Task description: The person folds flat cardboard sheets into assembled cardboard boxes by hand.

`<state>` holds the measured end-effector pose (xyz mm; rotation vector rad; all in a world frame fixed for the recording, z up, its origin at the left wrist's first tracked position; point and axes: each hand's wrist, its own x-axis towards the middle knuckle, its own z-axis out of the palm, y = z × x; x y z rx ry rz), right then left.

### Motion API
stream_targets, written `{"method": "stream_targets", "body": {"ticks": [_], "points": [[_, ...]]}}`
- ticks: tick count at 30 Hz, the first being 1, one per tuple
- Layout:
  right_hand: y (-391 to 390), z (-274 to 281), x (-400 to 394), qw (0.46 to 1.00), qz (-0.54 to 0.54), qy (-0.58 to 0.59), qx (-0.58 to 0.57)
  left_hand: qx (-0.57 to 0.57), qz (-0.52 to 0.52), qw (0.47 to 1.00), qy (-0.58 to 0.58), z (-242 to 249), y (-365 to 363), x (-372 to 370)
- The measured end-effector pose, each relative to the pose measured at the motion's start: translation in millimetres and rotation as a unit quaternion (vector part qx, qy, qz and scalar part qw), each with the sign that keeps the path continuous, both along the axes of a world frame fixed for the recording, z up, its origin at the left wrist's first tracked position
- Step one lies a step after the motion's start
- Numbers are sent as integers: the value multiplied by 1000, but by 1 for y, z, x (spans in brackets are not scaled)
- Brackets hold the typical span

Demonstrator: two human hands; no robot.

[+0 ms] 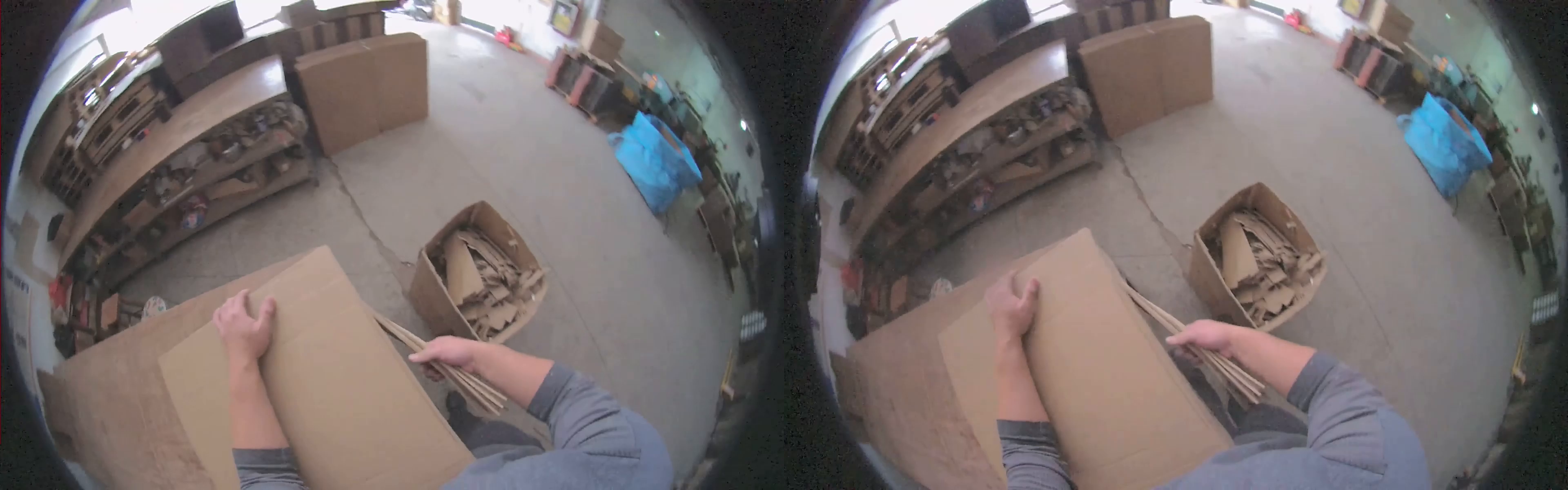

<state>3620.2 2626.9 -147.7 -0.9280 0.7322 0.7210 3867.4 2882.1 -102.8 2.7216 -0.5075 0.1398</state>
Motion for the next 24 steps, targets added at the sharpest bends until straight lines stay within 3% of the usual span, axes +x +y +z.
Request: {"method": "stream_targets", "body": {"ticks": [2,5,8,20,24], "points": [[-3,11,6,996,70,-7,-59,1,0,1000,6,3,1,1],[9,21,6,976,97,-6,-195,10,4,1000,7,0,4,3],[12,41,5,961,125,-17,-248,-19,9,1000,24,11,-2,-4],[24,22,-5,967,98,-56,-228,-7,10,1000,10,9,0,-3],[27,16,2,984,74,15,-164,-17,5,1000,5,9,-1,-3]]}}
